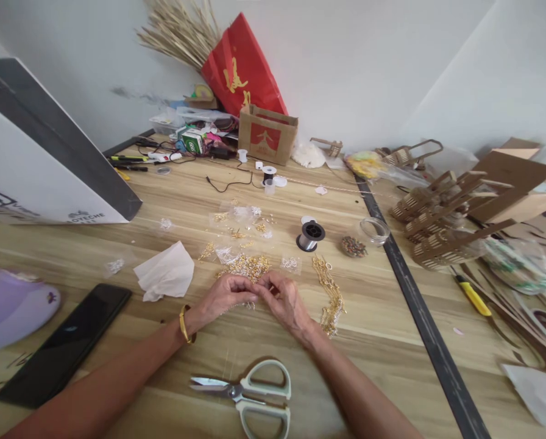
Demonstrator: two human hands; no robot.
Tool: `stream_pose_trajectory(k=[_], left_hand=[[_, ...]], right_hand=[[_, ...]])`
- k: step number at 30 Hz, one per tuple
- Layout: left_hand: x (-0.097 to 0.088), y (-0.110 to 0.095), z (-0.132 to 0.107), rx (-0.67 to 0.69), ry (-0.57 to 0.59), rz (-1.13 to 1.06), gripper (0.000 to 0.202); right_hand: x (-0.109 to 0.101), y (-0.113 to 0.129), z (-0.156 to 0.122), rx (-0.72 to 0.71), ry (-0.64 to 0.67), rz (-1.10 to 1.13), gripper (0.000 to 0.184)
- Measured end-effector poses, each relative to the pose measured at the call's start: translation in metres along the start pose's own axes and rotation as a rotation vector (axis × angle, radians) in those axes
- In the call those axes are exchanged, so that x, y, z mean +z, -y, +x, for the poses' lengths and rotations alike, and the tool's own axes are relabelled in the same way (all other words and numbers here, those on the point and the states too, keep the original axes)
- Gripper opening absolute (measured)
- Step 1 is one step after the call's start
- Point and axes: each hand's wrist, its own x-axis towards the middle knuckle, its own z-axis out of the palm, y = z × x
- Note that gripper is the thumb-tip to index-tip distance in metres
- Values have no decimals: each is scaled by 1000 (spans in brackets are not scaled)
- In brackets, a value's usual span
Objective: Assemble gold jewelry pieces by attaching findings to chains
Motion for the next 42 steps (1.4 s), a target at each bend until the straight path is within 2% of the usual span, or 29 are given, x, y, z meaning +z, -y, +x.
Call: stream_pose_trajectory(k=[6,10,22,35,42], left_hand=[[0,-3,-1,-16,4,-49,19],[-1,-8,-3,-6,-69,-100,18],[-1,-5,0,5,-188,-106,14],[1,-6,0,23,-171,-63,12],[0,-5,0,27,-170,-51,15]], right_hand=[[-2,3,-1,-6,-7,15,25],[-6,4,0,32,10,37,25],[-1,-3,0,-134,29,-116,18],[-3,0,-1,-244,53,-216,13],[-2,-1,-1,-174,12,-130,14]])
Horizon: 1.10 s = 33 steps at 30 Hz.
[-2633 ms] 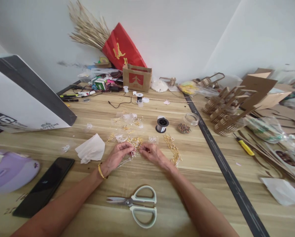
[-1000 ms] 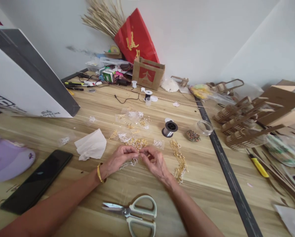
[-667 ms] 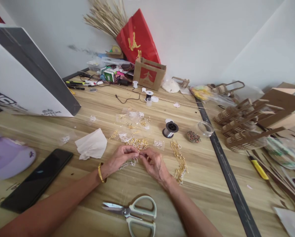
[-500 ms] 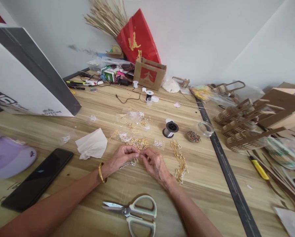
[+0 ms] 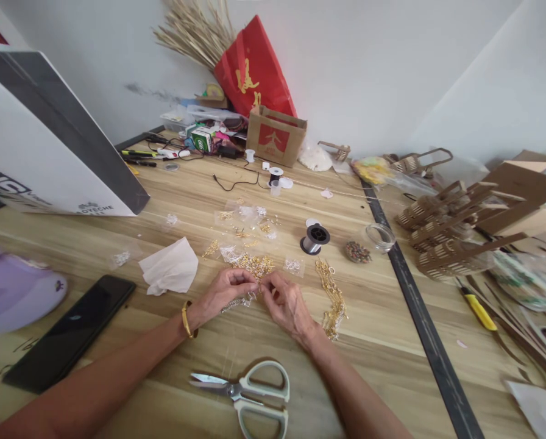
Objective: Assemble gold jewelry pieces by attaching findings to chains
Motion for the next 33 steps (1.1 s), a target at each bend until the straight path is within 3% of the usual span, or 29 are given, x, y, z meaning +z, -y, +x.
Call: stream_pose_trajectory(k=[8,18,24,33], left_hand=[[0,-1,-1,0,23,6,15],[1,-2,-1,11,28,-14,12],[0,0,0,11,-2,-26,15],[-3,6,4,3,20,-78,21]], right_hand=[[5,-2,0,127,18,143,19],[9,-4,-1,98,-7,137,20],[12,-7,-4,-97,-69,-27,13],[8,-12,-8,-436,7,-422,11]])
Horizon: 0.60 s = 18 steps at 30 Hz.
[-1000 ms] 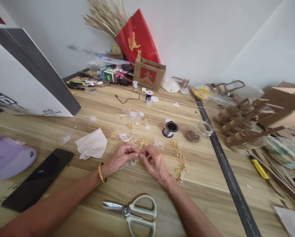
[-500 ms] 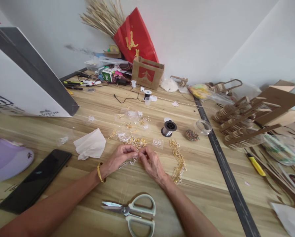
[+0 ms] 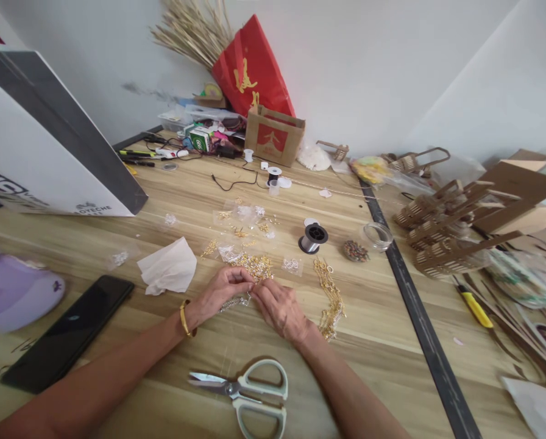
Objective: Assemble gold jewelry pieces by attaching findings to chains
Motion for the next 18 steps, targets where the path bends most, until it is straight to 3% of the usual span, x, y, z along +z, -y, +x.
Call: stream_pose_trajectory(k=[18], left_hand=[[0,-7,-2,-40,15,-42,25]], right_hand=[[2,-6,-5,43,28,28,9]])
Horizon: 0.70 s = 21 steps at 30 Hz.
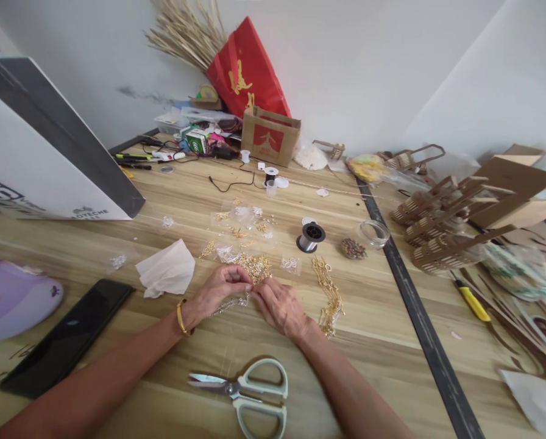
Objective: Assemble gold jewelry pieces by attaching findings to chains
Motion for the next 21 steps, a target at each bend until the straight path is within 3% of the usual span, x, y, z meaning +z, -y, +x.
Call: stream_pose_trajectory(k=[8,12,18,21], left_hand=[[-1,-1,-1,14,23,26,22],[1,-5,-3,16,13,46,21],[5,-10,-5,46,-25,111,20],[6,-10,-5,72,-16,144,17]], right_hand=[[-1,1,0,7,10,8,12],[-2,2,1,49,-13,123,12],[-3,4,8,346,-132,419,13],[-2,4,11,464,-94,560,15]])
